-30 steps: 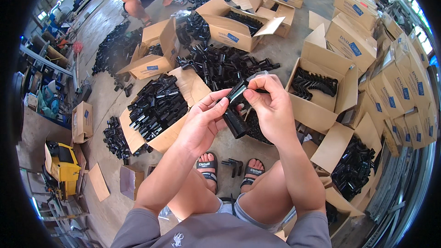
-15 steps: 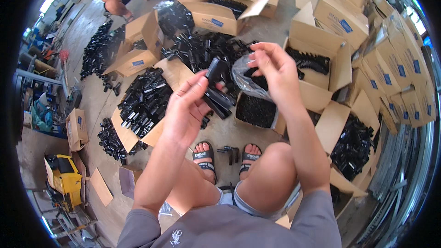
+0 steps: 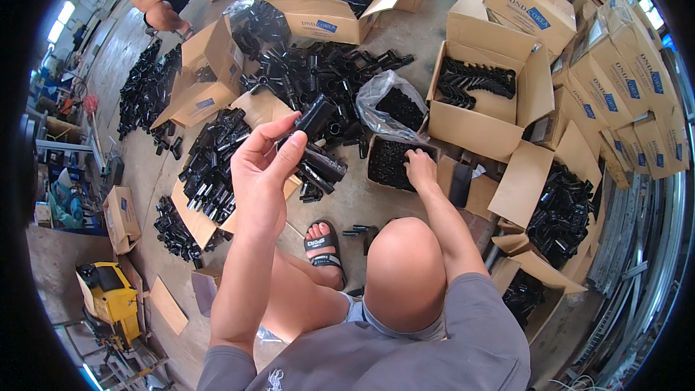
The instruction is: The person sorts small black plastic components by hand, picking them up from the floor and placing them into a bag.
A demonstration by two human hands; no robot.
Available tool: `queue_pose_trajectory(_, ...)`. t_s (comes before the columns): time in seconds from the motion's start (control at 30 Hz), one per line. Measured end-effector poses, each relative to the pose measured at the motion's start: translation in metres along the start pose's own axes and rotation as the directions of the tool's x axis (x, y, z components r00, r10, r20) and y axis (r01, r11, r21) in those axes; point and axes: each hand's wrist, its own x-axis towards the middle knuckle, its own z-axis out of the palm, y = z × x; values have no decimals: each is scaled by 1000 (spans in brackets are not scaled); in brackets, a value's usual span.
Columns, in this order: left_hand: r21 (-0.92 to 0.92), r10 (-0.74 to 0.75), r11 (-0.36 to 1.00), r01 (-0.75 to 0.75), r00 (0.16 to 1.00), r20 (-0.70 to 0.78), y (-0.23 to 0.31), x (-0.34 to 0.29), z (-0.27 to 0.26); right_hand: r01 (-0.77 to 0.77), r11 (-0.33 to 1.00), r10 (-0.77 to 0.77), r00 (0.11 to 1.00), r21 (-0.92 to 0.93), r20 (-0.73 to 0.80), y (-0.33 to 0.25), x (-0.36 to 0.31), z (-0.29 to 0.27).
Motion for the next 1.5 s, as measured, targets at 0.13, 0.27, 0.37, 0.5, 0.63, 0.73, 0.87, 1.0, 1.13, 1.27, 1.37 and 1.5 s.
queue_pose_trajectory(0.13, -10, -36, 999, 36, 999, -1, 0, 4, -2, 49, 993, -51, 999, -104, -16, 5, 5, 12)
queue_pose_trajectory(0.27, -77, -105, 992, 102, 994, -32, 1, 9, -5, 48, 999, -50, 996, -16, -70, -2, 7, 6)
queue_pose_trajectory(0.37, -148, -166, 976, 157, 985, -51, 2, 12, -10, -23, 949, 68, 989, 316, -130, -36, 15, -34)
queue_pose_trajectory(0.5, -242, -178, 958, 155, 981, -75, 5, 13, -2, 53, 580, 79, 990, 813, -121, -117, 28, -149)
queue_pose_trajectory(0.63, -281, -101, 958, 63, 987, -125, 6, 9, 1, 48, 263, -68, 997, 964, -31, -226, 2, -269)
queue_pose_trajectory(0.73, -289, -58, 957, 23, 992, -112, 4, 6, 8, 56, 277, -111, 994, 959, -26, -261, -16, -301)
queue_pose_trajectory(0.87, -315, -25, 949, -14, 993, -119, 10, 1, 17, 86, 275, -36, 996, 958, -79, -278, -29, -302)
queue_pose_trajectory(1.0, -317, 77, 941, -117, 988, -136, 11, -4, 25, 110, 216, 2, 994, 970, -113, -277, -37, -298)
queue_pose_trajectory(1.13, -275, 143, 946, -172, 982, -124, 10, -8, 22, 164, 241, 4, 985, 956, -170, -276, -38, -297)
queue_pose_trajectory(1.27, -222, 229, 943, -249, 967, -111, 9, -8, 19, 141, 189, -13, 990, 972, -141, -278, -39, -296)
queue_pose_trajectory(1.37, -222, 233, 942, -253, 966, -113, 7, -7, 17, 146, 185, -13, 989, 972, -146, -277, -37, -294)
queue_pose_trajectory(1.5, -192, 253, 943, -271, 961, -114, 9, -8, 19, 221, 315, -29, 974, 923, -223, -274, -37, -295)
